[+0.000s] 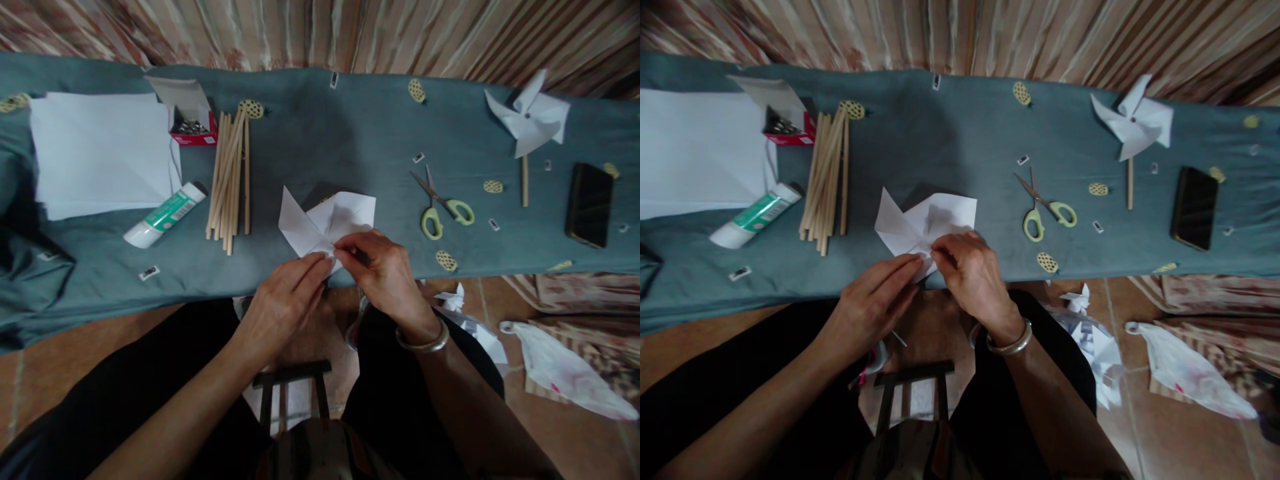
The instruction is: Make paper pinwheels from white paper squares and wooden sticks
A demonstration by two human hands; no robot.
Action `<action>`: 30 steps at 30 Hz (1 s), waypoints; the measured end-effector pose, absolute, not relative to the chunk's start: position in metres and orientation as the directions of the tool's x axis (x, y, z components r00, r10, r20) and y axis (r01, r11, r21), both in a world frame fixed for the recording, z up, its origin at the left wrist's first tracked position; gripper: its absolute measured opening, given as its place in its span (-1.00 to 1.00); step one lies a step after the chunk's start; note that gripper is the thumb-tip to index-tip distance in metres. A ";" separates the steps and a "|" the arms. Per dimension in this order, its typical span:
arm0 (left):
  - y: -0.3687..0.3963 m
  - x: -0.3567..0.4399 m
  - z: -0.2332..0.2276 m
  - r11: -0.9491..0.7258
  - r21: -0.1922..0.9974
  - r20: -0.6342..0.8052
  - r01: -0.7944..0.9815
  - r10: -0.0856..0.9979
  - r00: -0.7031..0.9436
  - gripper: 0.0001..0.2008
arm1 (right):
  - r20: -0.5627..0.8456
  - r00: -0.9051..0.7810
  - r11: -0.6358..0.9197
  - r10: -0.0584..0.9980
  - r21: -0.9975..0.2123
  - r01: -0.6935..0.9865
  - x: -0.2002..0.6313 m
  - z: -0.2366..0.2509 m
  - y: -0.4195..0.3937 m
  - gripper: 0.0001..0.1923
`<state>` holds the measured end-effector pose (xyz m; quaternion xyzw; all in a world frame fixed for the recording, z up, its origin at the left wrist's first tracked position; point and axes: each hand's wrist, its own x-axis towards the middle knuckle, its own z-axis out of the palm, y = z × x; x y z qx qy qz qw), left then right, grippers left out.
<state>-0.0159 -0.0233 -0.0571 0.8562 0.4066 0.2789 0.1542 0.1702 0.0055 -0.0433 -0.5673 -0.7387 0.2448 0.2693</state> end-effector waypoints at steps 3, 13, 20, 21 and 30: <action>-0.023 -0.016 -0.059 -0.639 0.482 0.344 0.599 0.767 0.541 -0.66 | 0.144 -0.211 0.254 0.967 -0.631 0.733 0.169 -0.046 0.005 -0.92; -0.023 -0.016 -0.062 -0.663 0.438 0.315 0.607 0.746 0.587 -0.70 | 0.168 -0.225 0.280 0.960 -0.572 0.771 0.167 -0.048 0.004 -0.89; -0.021 -0.015 -0.060 -0.672 0.426 0.329 0.606 0.739 0.588 -0.73 | 0.183 -0.262 0.319 0.948 -0.555 0.768 0.167 -0.048 0.002 -0.85; -0.021 -0.015 -0.060 -0.670 0.426 0.333 0.607 0.741 0.583 -0.74 | 0.182 -0.261 0.318 0.948 -0.557 0.767 0.167 -0.048 0.002 -0.85; -0.017 -0.013 -0.057 -0.662 0.433 0.359 0.612 0.749 0.556 -0.75 | 0.178 -0.245 0.302 0.953 -0.634 0.712 0.174 -0.041 0.000 -0.89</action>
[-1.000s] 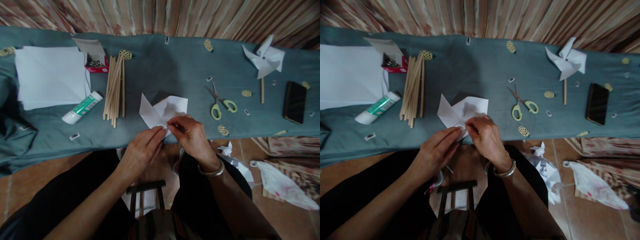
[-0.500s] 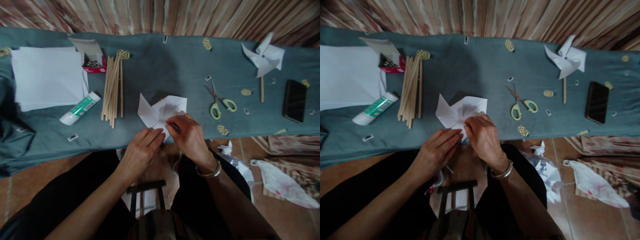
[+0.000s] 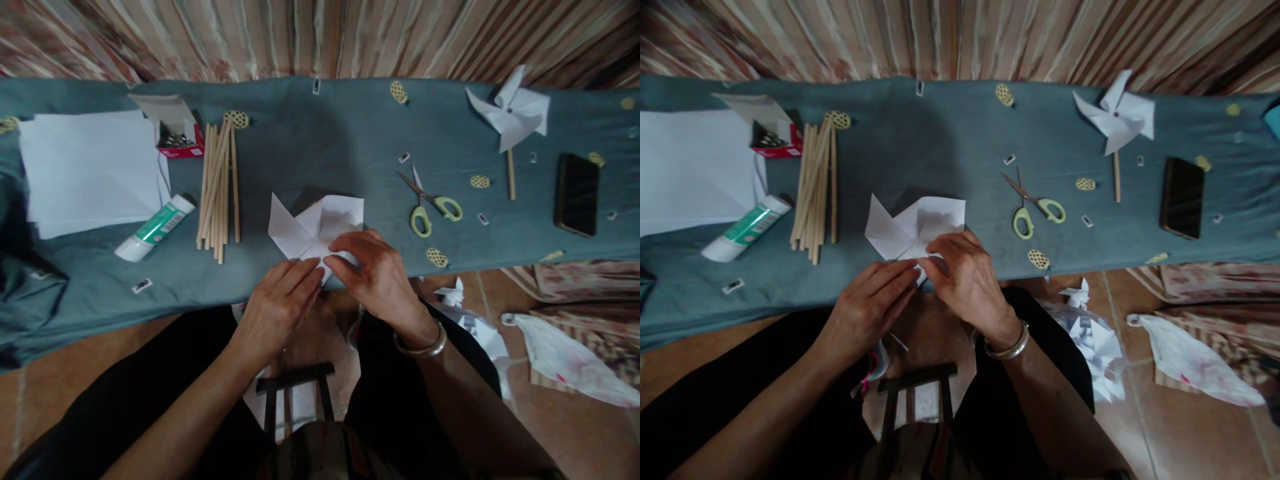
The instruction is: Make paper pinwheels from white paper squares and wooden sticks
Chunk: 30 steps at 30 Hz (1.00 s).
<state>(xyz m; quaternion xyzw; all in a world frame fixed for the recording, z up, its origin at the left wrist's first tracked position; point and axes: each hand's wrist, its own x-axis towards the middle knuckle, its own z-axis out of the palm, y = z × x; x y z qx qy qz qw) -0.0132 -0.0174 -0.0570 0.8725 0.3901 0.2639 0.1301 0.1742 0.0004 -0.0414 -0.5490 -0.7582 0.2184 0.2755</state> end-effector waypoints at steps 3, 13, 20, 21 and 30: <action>-0.018 -0.013 -0.058 -0.661 0.427 0.365 0.617 0.751 0.551 -0.75 | 0.158 -0.238 0.284 0.958 -0.623 0.729 0.179 -0.042 -0.002 -0.88; -0.020 -0.012 -0.057 -0.629 0.440 0.366 0.641 0.777 0.512 -0.55 | 0.080 -0.233 0.220 0.969 -0.708 0.671 0.187 -0.039 -0.002 -0.86; -0.021 -0.011 -0.052 -0.584 0.472 0.349 0.661 0.812 0.468 -0.50 | 0.041 -0.222 0.174 0.974 -0.762 0.624 0.185 -0.041 -0.001 -0.95; -0.021 -0.011 -0.053 -0.587 0.473 0.353 0.657 0.809 0.470 -0.52 | 0.042 -0.207 0.165 0.977 -0.763 0.625 0.185 -0.042 0.000 -0.94; -0.023 -0.015 -0.061 -0.644 0.462 0.337 0.610 0.763 0.551 -0.66 | 0.142 -0.099 0.170 0.985 -0.681 0.712 0.172 -0.052 0.002 -0.93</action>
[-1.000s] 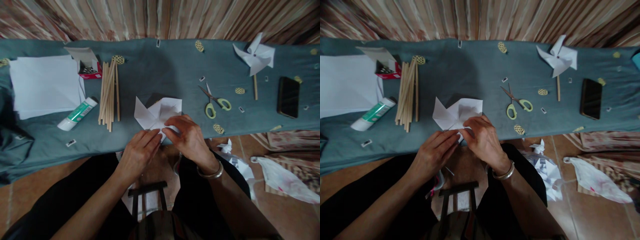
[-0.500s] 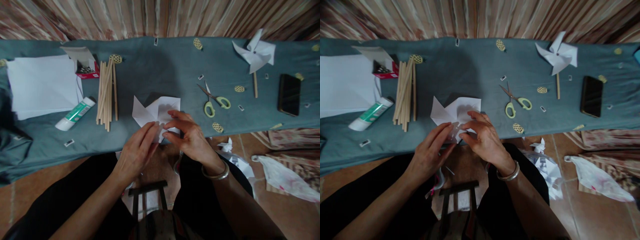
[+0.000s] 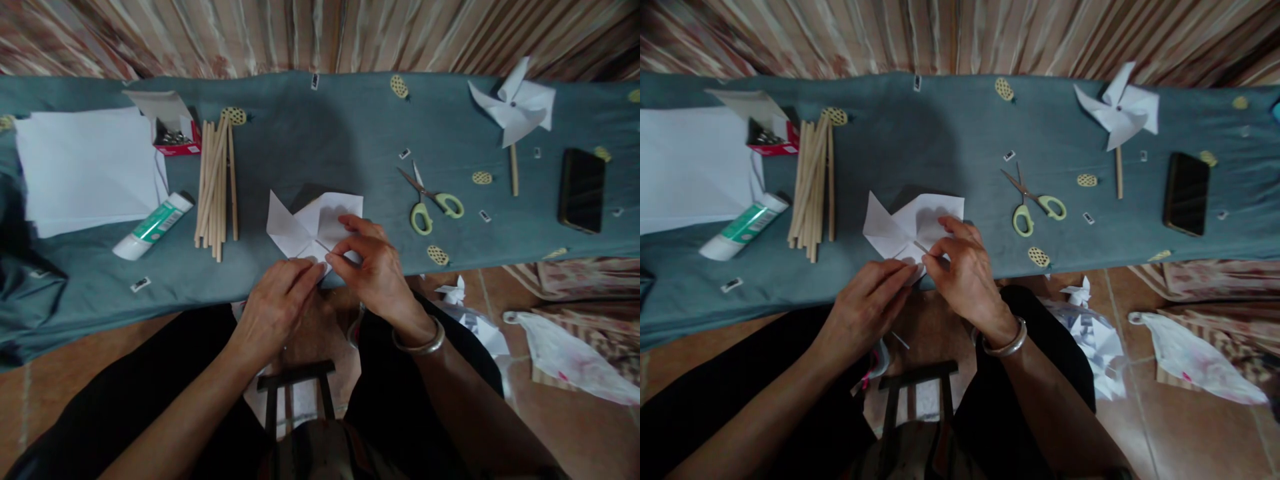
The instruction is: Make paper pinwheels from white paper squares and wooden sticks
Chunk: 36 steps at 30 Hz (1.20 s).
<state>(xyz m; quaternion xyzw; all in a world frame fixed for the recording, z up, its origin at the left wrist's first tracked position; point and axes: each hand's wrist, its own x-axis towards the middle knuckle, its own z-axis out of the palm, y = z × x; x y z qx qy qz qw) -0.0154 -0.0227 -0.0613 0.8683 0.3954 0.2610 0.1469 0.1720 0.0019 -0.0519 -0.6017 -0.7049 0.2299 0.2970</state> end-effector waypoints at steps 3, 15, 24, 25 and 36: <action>-0.023 -0.015 -0.062 -0.643 0.472 0.320 0.603 0.763 0.562 -0.66 | 0.161 -0.089 0.174 0.983 -0.654 0.736 0.170 -0.052 0.003 -0.92; -0.022 -0.015 -0.064 -0.665 0.428 0.288 0.612 0.743 0.605 -0.66 | 0.174 -0.079 0.174 0.982 -0.645 0.744 0.169 -0.054 0.001 -0.93; -0.021 -0.015 -0.063 -0.667 0.426 0.309 0.611 0.742 0.595 -0.69 | 0.191 -0.177 0.259 0.965 -0.608 0.750 0.172 -0.050 -0.001 -0.87; -0.021 -0.015 -0.063 -0.666 0.426 0.306 0.613 0.743 0.595 -0.69 | 0.187 -0.205 0.277 0.961 -0.602 0.749 0.172 -0.049 -0.001 -0.82; -0.021 -0.014 -0.060 -0.653 0.439 0.283 0.617 0.753 0.594 -0.72 | 0.119 -0.309 0.321 0.944 -0.557 0.766 0.166 -0.053 -0.005 -0.59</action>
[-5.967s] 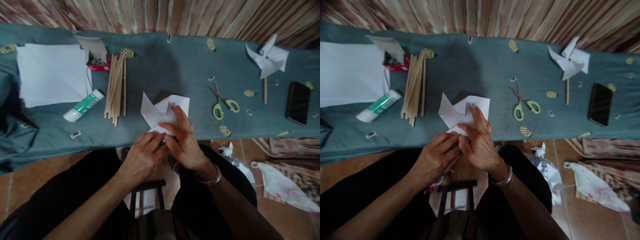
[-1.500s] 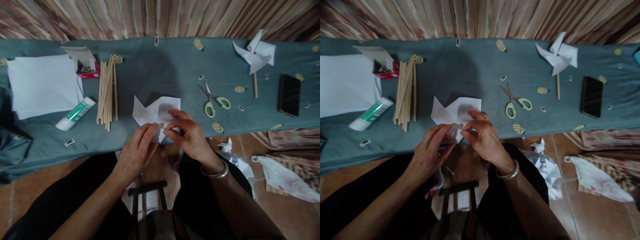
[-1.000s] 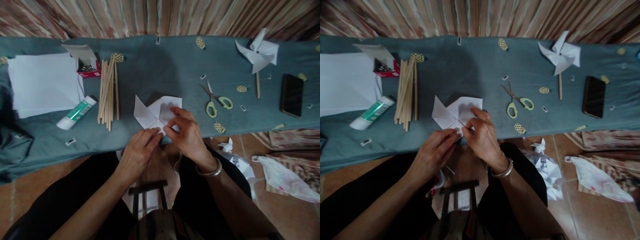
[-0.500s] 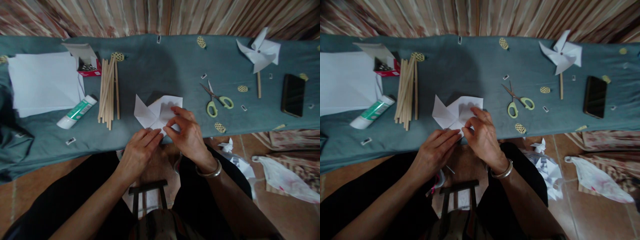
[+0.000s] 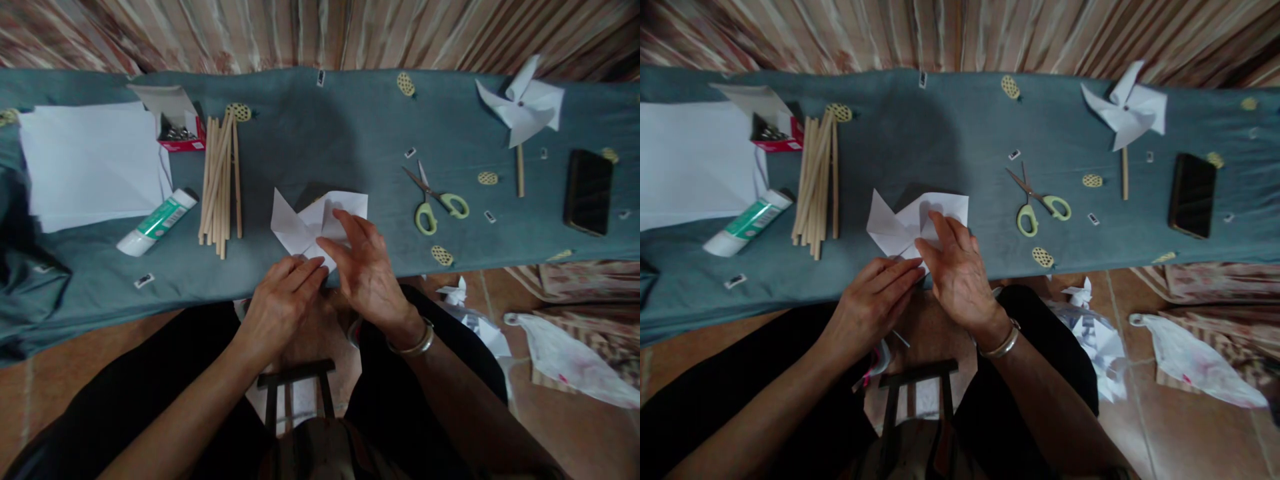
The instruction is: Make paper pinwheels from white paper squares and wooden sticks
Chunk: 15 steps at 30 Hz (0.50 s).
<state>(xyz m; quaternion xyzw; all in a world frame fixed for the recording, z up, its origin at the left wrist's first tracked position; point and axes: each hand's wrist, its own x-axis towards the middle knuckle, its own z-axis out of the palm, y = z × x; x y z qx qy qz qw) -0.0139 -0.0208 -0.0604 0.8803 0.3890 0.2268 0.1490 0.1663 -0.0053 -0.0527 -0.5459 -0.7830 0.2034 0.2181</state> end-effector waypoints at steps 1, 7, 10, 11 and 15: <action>-0.021 -0.014 -0.060 -0.654 0.437 0.281 0.618 0.752 0.597 -0.73 | 0.115 -0.305 0.315 0.945 -0.565 0.763 0.164 -0.054 -0.007 -0.59; -0.019 -0.013 -0.058 -0.657 0.435 0.286 0.616 0.749 0.597 -0.77 | 0.130 -0.297 0.317 0.946 -0.570 0.758 0.155 -0.063 -0.015 -0.59; -0.019 -0.014 -0.059 -0.661 0.431 0.283 0.614 0.745 0.604 -0.76 | 0.139 -0.299 0.324 0.944 -0.557 0.765 0.154 -0.066 -0.017 -0.58; -0.019 -0.014 -0.060 -0.662 0.428 0.283 0.615 0.745 0.605 -0.76 | 0.141 -0.296 0.323 0.945 -0.551 0.770 0.154 -0.067 -0.017 -0.58; -0.020 -0.013 -0.061 -0.655 0.440 0.279 0.615 0.750 0.600 -0.75 | 0.170 -0.300 0.344 0.939 -0.524 0.779 0.155 -0.069 -0.019 -0.57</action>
